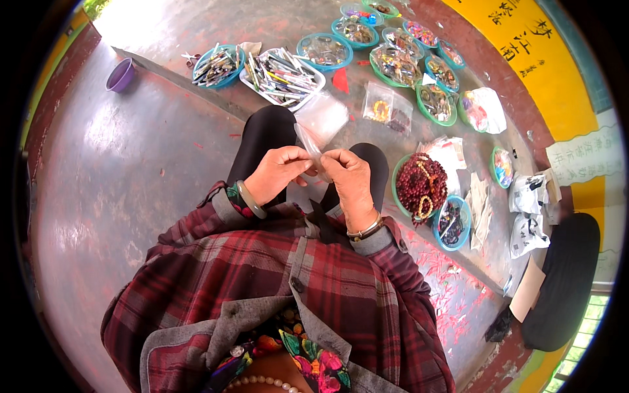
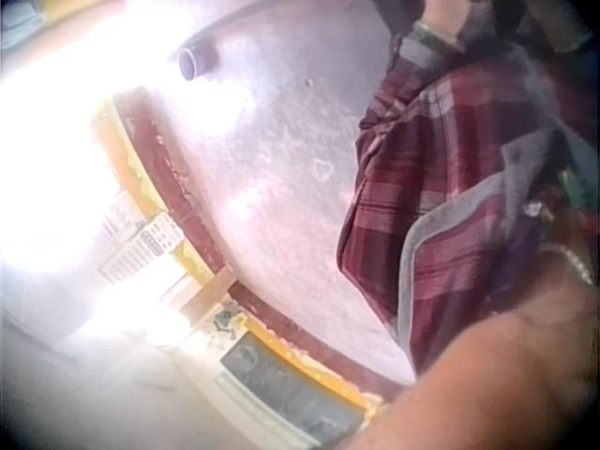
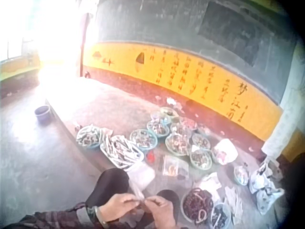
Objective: The person sits on the floor and repeatedly picks up beaded bracelets from a green bowl, places them into small clear plastic bags, and sets the filled bags down on the floor. The person handles the beads and bags by hand without using any tools.
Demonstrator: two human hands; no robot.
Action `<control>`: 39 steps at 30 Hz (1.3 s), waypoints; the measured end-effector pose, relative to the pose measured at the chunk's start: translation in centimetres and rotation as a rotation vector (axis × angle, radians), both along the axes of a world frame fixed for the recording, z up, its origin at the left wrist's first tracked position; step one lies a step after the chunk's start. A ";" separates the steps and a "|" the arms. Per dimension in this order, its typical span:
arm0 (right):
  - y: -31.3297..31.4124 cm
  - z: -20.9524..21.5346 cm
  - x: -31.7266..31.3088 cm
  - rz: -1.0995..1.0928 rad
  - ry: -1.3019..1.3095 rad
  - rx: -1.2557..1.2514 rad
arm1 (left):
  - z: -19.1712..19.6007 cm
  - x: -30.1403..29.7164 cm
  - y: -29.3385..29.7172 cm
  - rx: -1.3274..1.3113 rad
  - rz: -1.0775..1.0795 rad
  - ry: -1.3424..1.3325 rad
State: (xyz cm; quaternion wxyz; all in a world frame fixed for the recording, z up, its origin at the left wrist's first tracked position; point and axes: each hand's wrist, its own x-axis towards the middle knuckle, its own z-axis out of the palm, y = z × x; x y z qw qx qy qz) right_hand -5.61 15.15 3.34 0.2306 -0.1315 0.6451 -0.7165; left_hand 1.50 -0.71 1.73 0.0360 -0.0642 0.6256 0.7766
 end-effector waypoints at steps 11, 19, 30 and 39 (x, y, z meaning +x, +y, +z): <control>0.2 -0.8 -0.5 0.040 -0.017 0.022 | -0.9 -0.4 0.1 0.233 0.075 -0.078; 0.3 -0.9 -0.6 0.063 -0.029 0.063 | -1.0 -0.7 0.1 0.171 0.068 -0.089; 0.4 -2.0 -1.3 -0.122 -0.125 -0.031 | -2.3 -0.8 -0.2 0.426 0.139 -0.062; -0.2 -1.7 0.1 0.030 0.632 0.405 | -1.2 -1.3 0.2 -0.096 0.218 -0.166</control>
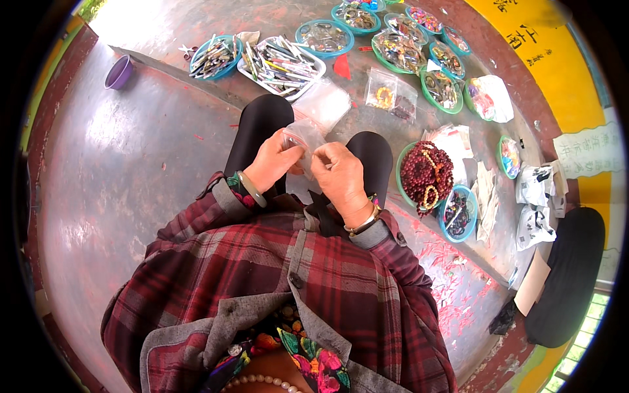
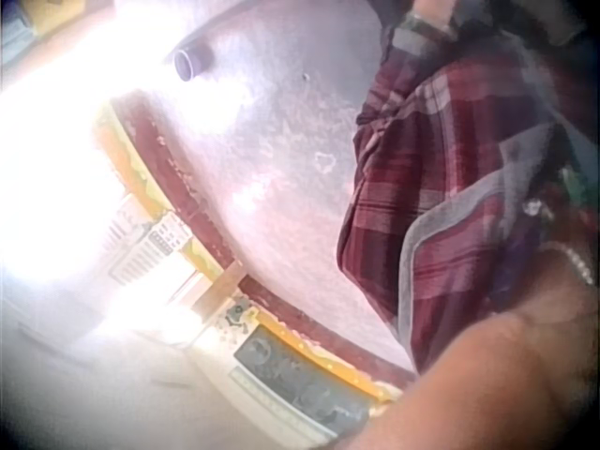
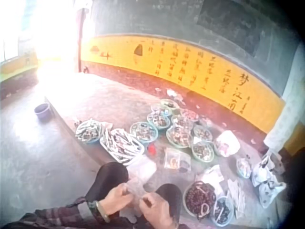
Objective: The person sits on the floor and repeatedly picks up beaded bracelets from a green bowl, places them into small clear plastic bags, and sets the filled bags down on the floor. The person handles the beads and bags by hand without using any tools.
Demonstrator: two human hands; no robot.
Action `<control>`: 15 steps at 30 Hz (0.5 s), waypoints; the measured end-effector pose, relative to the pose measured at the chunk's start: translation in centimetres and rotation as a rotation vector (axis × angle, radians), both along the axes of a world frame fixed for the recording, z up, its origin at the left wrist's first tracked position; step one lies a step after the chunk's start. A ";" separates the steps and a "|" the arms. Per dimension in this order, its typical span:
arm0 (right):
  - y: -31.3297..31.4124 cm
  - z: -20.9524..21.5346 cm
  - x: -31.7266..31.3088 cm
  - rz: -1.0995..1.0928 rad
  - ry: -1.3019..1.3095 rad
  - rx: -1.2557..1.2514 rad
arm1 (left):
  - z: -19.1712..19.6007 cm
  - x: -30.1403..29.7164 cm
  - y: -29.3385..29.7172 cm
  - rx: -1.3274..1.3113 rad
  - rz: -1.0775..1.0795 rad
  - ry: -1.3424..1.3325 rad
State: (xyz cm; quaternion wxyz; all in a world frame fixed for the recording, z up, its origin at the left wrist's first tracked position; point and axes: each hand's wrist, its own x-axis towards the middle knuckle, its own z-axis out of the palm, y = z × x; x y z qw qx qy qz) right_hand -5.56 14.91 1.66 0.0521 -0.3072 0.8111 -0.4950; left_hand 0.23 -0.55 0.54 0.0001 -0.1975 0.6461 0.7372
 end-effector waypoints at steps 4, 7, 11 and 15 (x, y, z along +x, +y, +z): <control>0.1 1.0 0.4 -0.008 0.184 0.131 | -0.5 -0.1 -1.0 -0.529 0.067 0.124; 0.4 0.7 0.2 0.021 0.306 0.191 | 0.0 -0.4 -1.5 -0.937 0.092 0.503; 0.3 1.0 0.2 -0.011 0.344 0.229 | -0.8 -0.2 -1.3 -0.998 -0.043 0.556; 0.2 1.0 0.2 -0.025 0.300 0.251 | -0.1 0.2 -0.1 -0.958 -0.019 0.565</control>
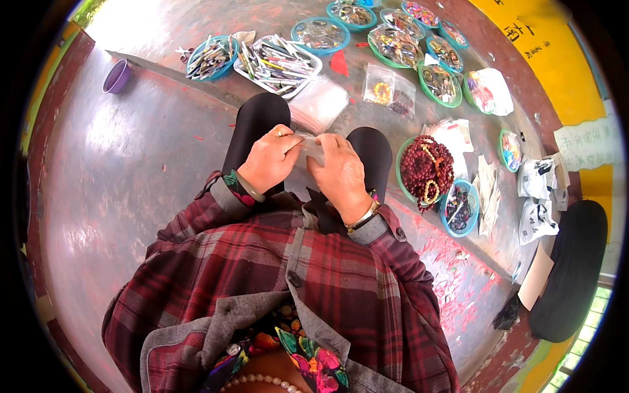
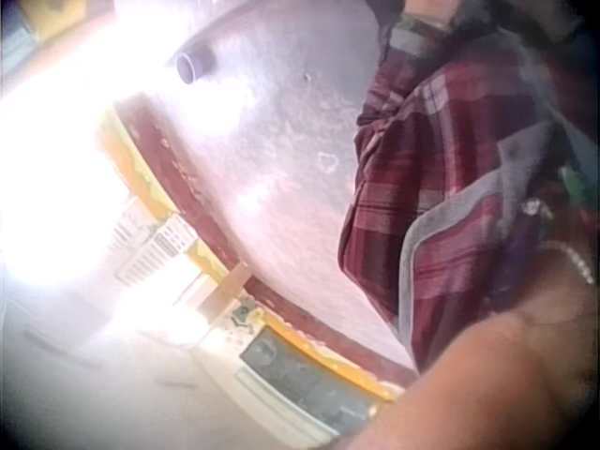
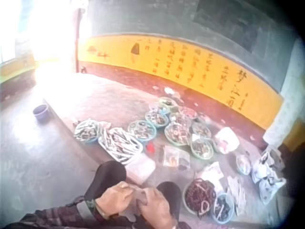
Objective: The person sits on the floor and repeatedly picks up beaded bracelets from a green bowl, places them into small clear plastic bags, and sets the filled bags down on the floor. The person handles the beads and bags by hand without using any tools.
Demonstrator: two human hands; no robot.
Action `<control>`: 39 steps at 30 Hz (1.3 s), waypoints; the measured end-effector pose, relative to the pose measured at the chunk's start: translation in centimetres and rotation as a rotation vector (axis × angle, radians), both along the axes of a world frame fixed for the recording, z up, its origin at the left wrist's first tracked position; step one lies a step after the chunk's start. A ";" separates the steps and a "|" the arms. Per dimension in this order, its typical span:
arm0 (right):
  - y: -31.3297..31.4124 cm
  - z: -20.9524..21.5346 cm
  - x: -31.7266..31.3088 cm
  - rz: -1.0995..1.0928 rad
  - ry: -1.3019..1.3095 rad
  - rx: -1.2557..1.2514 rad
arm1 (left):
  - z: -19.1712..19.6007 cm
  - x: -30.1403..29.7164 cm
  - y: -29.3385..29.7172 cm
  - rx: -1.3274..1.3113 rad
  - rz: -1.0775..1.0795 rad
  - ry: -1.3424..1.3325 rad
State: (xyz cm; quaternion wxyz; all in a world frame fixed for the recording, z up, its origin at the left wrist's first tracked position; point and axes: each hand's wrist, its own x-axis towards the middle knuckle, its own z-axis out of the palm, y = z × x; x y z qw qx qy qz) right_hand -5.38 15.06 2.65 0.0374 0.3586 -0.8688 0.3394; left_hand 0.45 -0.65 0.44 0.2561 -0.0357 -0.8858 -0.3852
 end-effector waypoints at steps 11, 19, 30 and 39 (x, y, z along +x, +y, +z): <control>2.1 -2.2 -2.3 -0.033 -0.018 0.094 | 0.1 0.3 -0.1 -0.075 -0.026 -0.161; 2.2 2.7 -1.6 0.125 0.143 -0.051 | -1.8 -0.7 -1.0 0.114 -0.099 -0.355; 0.9 -0.2 0.6 0.152 0.085 0.270 | 0.6 -1.8 -0.5 0.338 -0.198 -0.500; 4.9 0.7 -3.1 -0.039 -0.841 -0.382 | 0.6 -1.5 -3.7 0.736 0.008 -0.210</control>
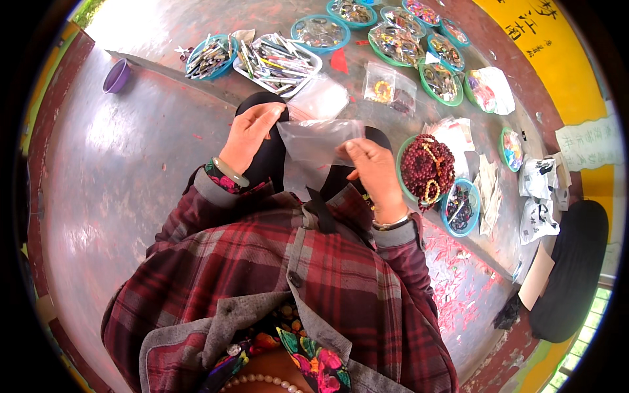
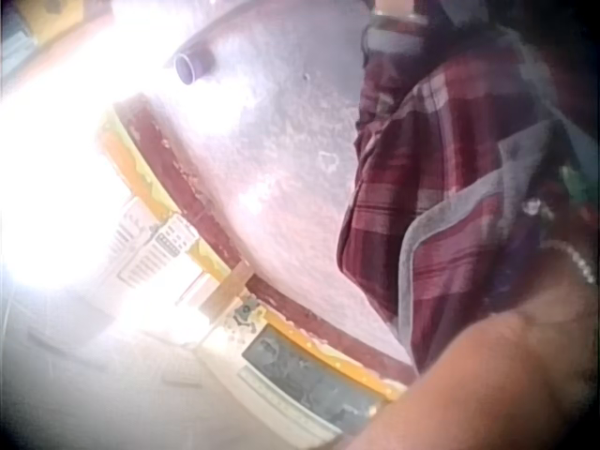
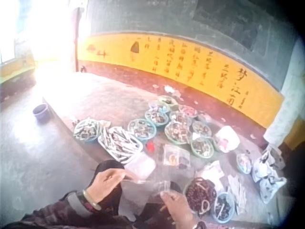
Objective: The person sits on the floor and repeatedly picks up beaded bracelets from a green bowl, places them into small clear plastic bags, and sets the filled bags down on the floor. The person handles the beads and bags by hand without using any tools.
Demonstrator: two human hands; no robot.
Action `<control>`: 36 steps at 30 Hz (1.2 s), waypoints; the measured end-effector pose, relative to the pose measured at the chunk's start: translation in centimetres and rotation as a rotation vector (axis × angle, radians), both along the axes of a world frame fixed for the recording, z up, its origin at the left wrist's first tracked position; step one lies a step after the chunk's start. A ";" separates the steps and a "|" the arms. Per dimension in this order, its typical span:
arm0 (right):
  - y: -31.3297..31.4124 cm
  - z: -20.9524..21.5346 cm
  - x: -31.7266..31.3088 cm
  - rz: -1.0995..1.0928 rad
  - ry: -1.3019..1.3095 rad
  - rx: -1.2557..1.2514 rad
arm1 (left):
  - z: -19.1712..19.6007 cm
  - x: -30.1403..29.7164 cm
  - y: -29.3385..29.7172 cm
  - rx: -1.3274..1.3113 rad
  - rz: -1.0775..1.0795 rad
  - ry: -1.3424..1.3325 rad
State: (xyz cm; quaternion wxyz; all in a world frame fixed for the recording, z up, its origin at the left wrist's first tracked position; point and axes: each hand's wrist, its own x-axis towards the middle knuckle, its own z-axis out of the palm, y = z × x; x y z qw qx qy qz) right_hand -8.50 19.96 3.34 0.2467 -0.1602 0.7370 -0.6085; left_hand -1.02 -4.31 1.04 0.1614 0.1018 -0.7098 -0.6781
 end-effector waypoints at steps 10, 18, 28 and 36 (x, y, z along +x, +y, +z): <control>1.1 -0.7 -0.3 -0.062 -0.375 -0.314 | -0.3 0.5 0.2 0.599 -0.192 -0.136; 1.1 -0.4 -0.2 -0.048 -0.389 -0.276 | -0.2 0.4 0.3 0.568 -0.126 -0.140; 1.0 -0.1 0.0 0.038 -0.373 -0.208 | 0.4 0.9 0.6 0.504 -0.101 -0.172; 1.2 0.0 -0.4 0.058 -0.384 -0.308 | -0.2 0.7 0.1 0.667 -0.126 -0.162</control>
